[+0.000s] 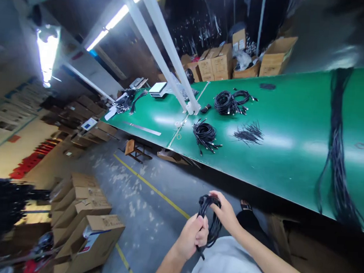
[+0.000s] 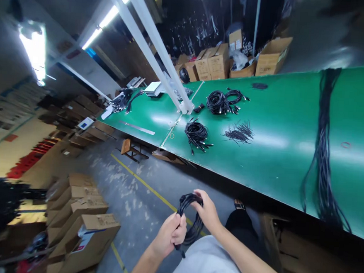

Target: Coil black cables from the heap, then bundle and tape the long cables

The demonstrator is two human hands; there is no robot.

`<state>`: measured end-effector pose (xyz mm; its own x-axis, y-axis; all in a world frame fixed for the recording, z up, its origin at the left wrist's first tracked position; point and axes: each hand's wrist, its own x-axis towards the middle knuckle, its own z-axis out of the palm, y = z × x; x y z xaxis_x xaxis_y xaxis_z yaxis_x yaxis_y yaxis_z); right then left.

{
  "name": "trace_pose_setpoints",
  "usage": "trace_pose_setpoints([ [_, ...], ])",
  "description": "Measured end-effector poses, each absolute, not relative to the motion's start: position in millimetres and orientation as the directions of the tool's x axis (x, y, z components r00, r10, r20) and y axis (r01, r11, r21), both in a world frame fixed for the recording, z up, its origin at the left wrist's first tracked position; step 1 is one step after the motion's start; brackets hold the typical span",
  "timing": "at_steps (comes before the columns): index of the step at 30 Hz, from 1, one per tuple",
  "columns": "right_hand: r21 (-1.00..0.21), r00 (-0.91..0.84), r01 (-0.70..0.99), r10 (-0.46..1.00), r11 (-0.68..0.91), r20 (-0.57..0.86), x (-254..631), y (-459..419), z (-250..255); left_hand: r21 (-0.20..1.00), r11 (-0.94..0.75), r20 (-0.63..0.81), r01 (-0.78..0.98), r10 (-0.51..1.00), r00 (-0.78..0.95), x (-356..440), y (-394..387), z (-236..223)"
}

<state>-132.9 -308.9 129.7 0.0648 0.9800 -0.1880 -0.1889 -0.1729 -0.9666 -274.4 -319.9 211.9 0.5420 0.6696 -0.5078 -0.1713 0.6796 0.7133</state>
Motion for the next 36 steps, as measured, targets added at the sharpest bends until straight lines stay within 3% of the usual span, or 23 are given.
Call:
trace_pose_setpoints([
  [1,-0.869,-0.002,-0.378,0.939,-0.319,-0.343,-135.1,-307.1,127.1,0.73,0.66,-0.507,-0.177,0.697,0.507,-268.7,-312.8,215.1],
  [3,-0.49,-0.243,-0.688,0.806,-0.536,-0.54,-139.0,-304.1,122.6,0.765,0.618,-0.502,-0.182,0.749,0.433,-255.1,-298.8,218.7],
  [5,-0.077,-0.44,-0.817,0.705,-0.572,-0.556,-139.2,-298.9,118.0,0.8,0.575,-0.487,-0.173,0.79,0.373,-240.4,-287.6,218.2],
  [7,0.139,-0.515,-0.837,0.676,-0.529,-0.528,-132.7,-290.0,113.7,0.818,0.558,-0.483,-0.138,0.797,0.362,-227.0,-280.1,216.0],
  [10,0.199,-0.482,-0.872,0.709,-0.448,-0.514,-113.7,-275.3,116.8,0.821,0.557,-0.492,-0.129,0.803,0.336,-209.5,-272.3,217.4],
  [15,0.332,-0.581,-0.812,0.606,-0.481,-0.543,-86.4,-262.3,170.0,0.889,0.385,-0.396,-0.247,0.918,0.005,-172.3,-255.3,243.3],
  [20,0.381,-0.561,-0.823,0.498,-0.421,-0.662,-76.8,-235.2,187.5,0.897,0.392,-0.408,-0.205,0.912,-0.039,-144.6,-237.7,242.2],
  [23,0.324,-0.532,-0.837,0.519,-0.441,-0.669,-75.9,-234.8,178.1,0.891,0.433,-0.441,-0.139,0.896,-0.039,-139.5,-237.6,238.3],
  [27,0.095,-0.517,-0.797,0.593,-0.596,-0.618,-63.5,-238.6,164.0,0.868,0.489,-0.486,-0.089,0.872,0.05,-141.3,-240.3,242.4],
  [30,-0.289,-0.352,-0.764,0.749,-0.576,-0.562,-39.0,-227.6,152.4,0.788,0.613,-0.595,-0.05,0.781,0.189,-146.8,-240.7,248.9],
  [33,-0.73,-0.311,-0.483,0.874,-0.484,-0.374,-8.9,-210.0,148.7,0.675,0.737,-0.696,0.011,0.633,0.339,-151.3,-238.9,256.8],
  [36,-0.903,-0.39,-0.239,0.887,-0.357,-0.248,11.4,-198.7,154.4,0.644,0.765,-0.689,-0.001,0.58,0.435,-152.3,-235.6,264.2],
])
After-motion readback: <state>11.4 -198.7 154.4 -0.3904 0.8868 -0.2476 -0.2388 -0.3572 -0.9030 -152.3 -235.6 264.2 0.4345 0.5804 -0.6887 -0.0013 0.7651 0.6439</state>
